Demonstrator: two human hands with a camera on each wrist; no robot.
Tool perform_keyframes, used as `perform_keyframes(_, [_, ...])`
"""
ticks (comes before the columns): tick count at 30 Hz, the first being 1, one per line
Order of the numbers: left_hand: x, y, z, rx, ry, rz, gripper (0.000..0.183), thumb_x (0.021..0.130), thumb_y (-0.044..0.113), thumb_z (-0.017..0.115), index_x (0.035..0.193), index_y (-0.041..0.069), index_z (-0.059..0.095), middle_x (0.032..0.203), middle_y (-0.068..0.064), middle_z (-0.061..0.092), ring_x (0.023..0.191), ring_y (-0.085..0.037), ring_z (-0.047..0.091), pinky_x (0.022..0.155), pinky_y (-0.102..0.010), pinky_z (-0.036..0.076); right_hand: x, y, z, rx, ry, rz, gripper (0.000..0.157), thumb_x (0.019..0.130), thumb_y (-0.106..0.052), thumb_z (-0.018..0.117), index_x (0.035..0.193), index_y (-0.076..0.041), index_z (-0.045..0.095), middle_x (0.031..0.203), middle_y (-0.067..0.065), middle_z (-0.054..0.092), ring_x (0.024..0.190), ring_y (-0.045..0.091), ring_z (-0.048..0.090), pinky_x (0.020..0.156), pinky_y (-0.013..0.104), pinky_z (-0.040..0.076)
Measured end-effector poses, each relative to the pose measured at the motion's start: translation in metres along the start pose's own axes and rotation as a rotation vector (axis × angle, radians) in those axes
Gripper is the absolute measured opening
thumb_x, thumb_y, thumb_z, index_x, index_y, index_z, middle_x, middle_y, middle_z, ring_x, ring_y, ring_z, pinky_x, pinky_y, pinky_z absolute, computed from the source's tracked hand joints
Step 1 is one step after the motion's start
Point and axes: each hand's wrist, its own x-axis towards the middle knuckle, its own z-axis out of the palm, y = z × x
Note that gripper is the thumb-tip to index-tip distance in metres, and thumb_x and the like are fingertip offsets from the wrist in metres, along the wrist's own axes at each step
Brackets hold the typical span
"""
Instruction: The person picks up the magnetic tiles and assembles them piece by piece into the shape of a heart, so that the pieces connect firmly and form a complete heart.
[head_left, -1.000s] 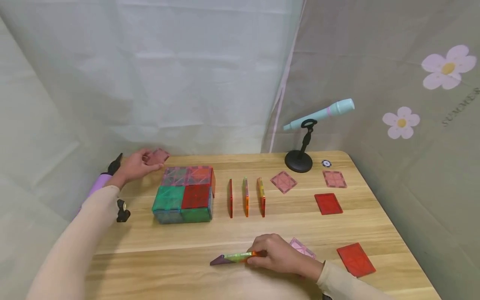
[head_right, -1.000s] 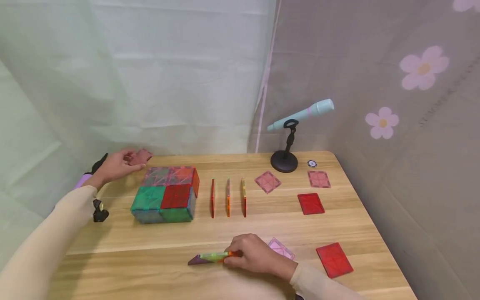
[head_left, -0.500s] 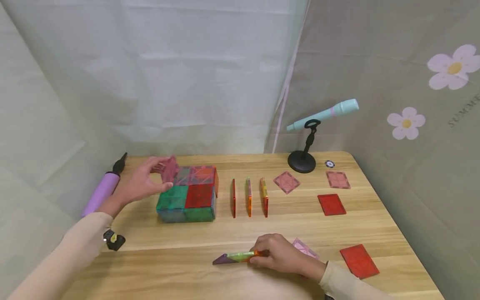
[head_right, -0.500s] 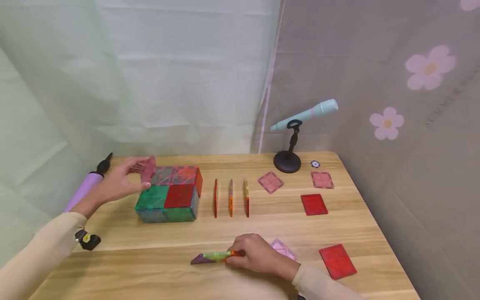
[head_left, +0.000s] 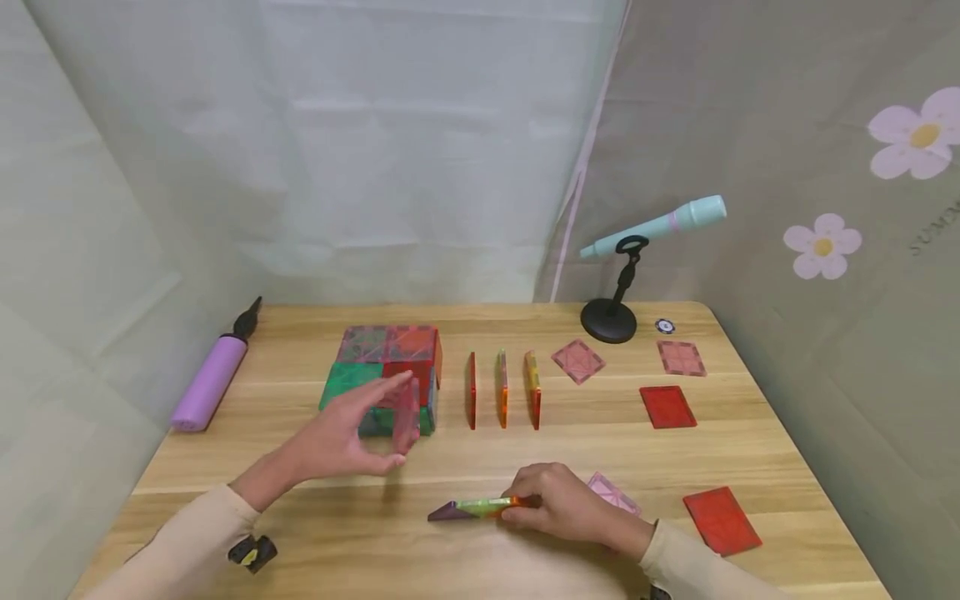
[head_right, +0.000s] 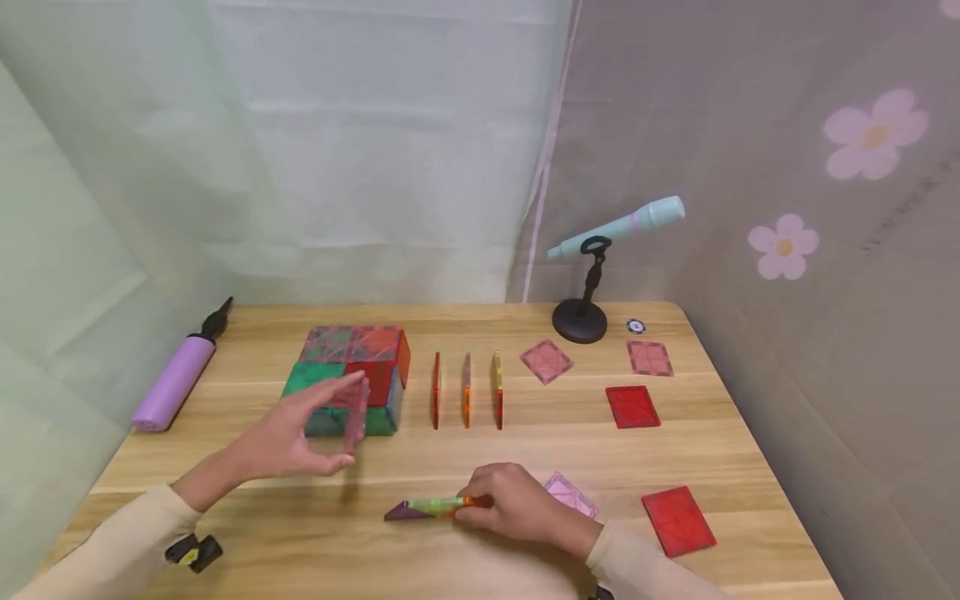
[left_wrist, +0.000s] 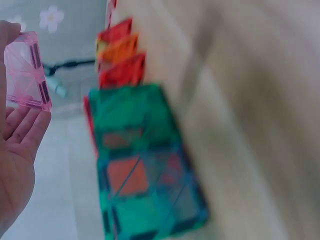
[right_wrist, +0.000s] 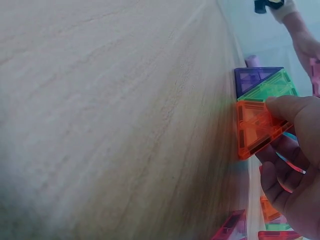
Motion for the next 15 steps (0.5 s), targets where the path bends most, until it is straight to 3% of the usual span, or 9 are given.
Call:
perform_keyframes(4, [-0.011,0.010,0.024,-0.033,-0.053,0.015,0.093,0.078,0.043,0.089,0.154,0.015,0.044,0.144,0.001,0.056,0.120,-0.016,0.062,0.094,-0.045,0.056,0.000,-0.001,-0.001,0.005,-0.001,0.000,0.011,0.094,-0.025,0.076,0.096,-0.016,0.080,0.086,-0.017,0.066,0.074,-0.006,0.050,0.066,0.008,0.042])
perform_keyframes(9, [-0.024,0.008,0.053,-0.139,-0.120,0.015,0.089,0.079,0.038,0.089,0.151,0.008,0.045,0.143,0.003,0.056,0.122,-0.014,0.061,0.098,-0.034,0.055,0.000,-0.002,-0.001,0.002,0.000,-0.002,0.010,0.093,-0.024,0.077,0.096,-0.015,0.080,0.086,-0.015,0.067,0.075,-0.007,0.052,0.066,0.008,0.043])
perform_keyframes(15, [-0.032,-0.002,0.074,-0.172,-0.112,0.000,0.089,0.078,0.034,0.091,0.150,0.008,0.045,0.142,0.003,0.056,0.124,-0.015,0.060,0.098,-0.032,0.054,0.000,-0.003,-0.002,0.009,0.000,-0.005,0.007,0.092,-0.021,0.078,0.095,-0.015,0.080,0.087,-0.014,0.069,0.076,-0.007,0.054,0.067,0.008,0.044])
